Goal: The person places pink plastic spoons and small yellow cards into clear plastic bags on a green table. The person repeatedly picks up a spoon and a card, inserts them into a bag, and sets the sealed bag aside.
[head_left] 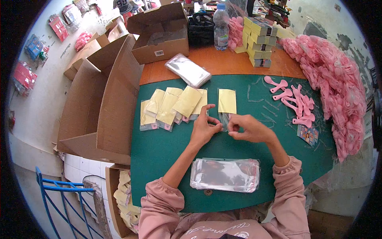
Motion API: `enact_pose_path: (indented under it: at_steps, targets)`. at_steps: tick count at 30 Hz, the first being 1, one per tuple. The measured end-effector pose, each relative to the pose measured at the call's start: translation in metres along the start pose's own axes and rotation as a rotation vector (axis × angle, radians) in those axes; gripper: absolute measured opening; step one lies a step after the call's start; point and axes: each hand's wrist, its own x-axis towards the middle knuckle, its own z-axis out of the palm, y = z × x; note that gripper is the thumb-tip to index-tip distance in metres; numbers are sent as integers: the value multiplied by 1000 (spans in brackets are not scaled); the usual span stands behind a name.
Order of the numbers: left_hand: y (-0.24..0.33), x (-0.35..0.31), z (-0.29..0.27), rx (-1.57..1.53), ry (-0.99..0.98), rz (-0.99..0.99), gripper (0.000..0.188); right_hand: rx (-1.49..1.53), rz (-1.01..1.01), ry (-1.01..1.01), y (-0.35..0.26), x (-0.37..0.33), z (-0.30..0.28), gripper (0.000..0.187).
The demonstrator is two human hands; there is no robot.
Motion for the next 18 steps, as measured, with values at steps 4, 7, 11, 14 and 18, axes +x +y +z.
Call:
enact_pose_path:
  at_steps: [4, 7, 11, 14, 18]
  targets:
    - [5, -2, -1, 92, -5, 16, 53, 302, 143, -3, 16, -29, -60, 15]
    - [6, 1, 1, 73, -29, 42, 48, -260, 337, 568, 74, -85, -97, 21]
    - [4, 2, 1, -7, -51, -6, 41, -1035, 460, 784, 76, -98, -106, 37]
    - [8, -1, -1, -134, -45, -65, 38, -642, 66, 448, 37, -43, -76, 45]
    - [15, -1, 4, -341, -33, -115, 38, -469, 38, 272, 17, -3, 8, 40]
